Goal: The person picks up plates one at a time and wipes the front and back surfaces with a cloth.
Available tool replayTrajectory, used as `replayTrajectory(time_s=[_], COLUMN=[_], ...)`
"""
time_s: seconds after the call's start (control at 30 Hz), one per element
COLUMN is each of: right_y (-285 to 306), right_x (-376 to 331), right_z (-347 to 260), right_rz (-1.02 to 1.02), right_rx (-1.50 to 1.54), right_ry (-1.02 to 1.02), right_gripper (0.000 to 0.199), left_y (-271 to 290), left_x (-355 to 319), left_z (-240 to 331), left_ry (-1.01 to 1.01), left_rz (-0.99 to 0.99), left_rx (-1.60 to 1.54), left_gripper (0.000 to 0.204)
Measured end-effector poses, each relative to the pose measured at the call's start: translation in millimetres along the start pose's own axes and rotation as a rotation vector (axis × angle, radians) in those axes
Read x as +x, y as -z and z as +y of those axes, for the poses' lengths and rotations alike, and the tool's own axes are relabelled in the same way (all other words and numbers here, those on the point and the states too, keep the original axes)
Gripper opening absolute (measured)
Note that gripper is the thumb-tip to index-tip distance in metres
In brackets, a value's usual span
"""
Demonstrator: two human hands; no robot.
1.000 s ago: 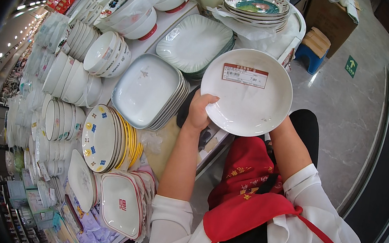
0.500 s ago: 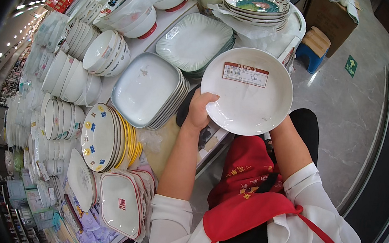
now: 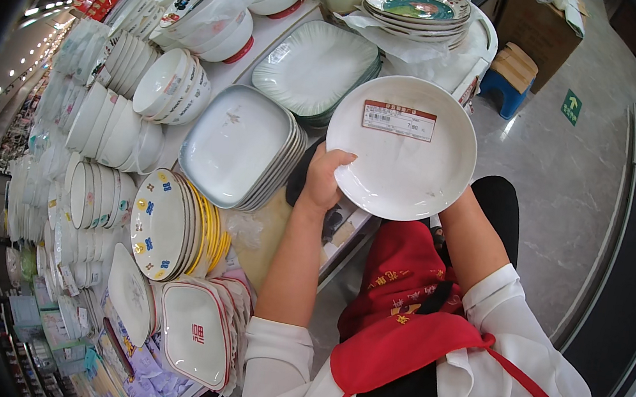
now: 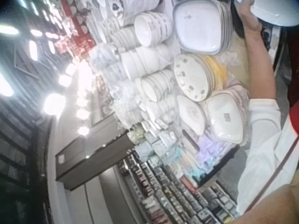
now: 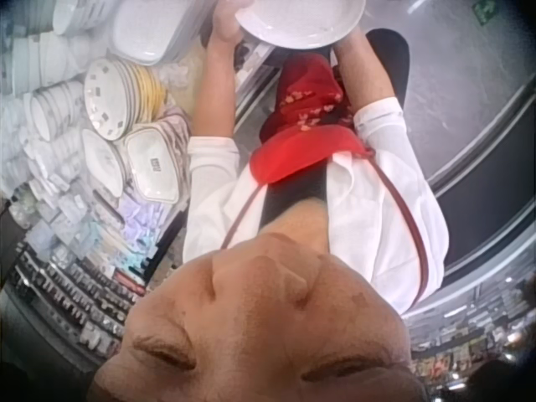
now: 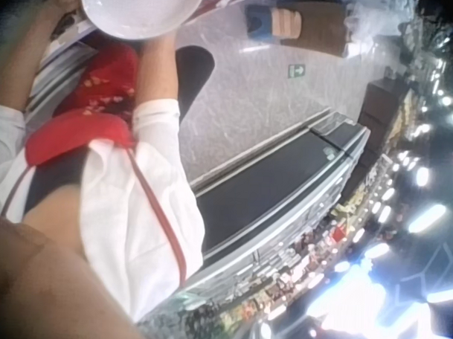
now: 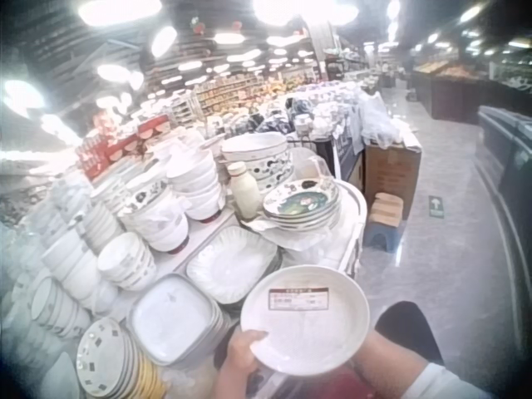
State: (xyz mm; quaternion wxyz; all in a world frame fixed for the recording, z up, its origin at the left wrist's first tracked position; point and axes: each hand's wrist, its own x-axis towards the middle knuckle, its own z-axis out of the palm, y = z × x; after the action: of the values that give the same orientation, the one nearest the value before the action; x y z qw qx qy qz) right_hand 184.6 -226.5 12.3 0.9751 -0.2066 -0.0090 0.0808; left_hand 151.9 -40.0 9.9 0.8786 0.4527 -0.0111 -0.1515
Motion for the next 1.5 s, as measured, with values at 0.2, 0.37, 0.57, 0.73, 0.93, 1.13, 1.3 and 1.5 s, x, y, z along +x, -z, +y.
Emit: replayTrajectory(time_s=[0.2,0.37,0.57,0.73,0.93,1.13,1.3,1.5], right_y=[0,1,0,0,0,0,0,1], right_x=[1,2,1,0,-4,-7,-9,-12], right_z=[0,0,-1,-1,-1,0,0,0], right_rz=[0.000,-0.004,-0.003,-0.008,-0.005,-0.011,-0.015,-0.017], right_rx=[0.000,0.010,0.006,0.006,0.007,0.006,0.001,-0.003], right_ry=[0.003,0.003,0.007,0.010,0.017,0.022,0.033,0.040], right_gripper=[0.052,0.052,0.052,0.052,0.052,0.052,0.051,0.051], left_y=[5,2,4,6,0,0,-2,2], left_x=[2,1,2,2,1,0,0,2], left_z=[-1,0,0,-1,2,2,2,1], left_ry=[0.010,0.015,0.018,0.026,0.022,0.022,0.020,0.020], left_rz=[-0.043,-0.031,-0.034,-0.040,-0.024,-0.014,-0.001,-0.058], left_rx=[-0.029,-0.021,-0.017,-0.008,-0.006,0.001,-0.017,0.002], left_gripper=[0.039,0.040,0.039,0.038,0.036,0.036,0.035,0.037])
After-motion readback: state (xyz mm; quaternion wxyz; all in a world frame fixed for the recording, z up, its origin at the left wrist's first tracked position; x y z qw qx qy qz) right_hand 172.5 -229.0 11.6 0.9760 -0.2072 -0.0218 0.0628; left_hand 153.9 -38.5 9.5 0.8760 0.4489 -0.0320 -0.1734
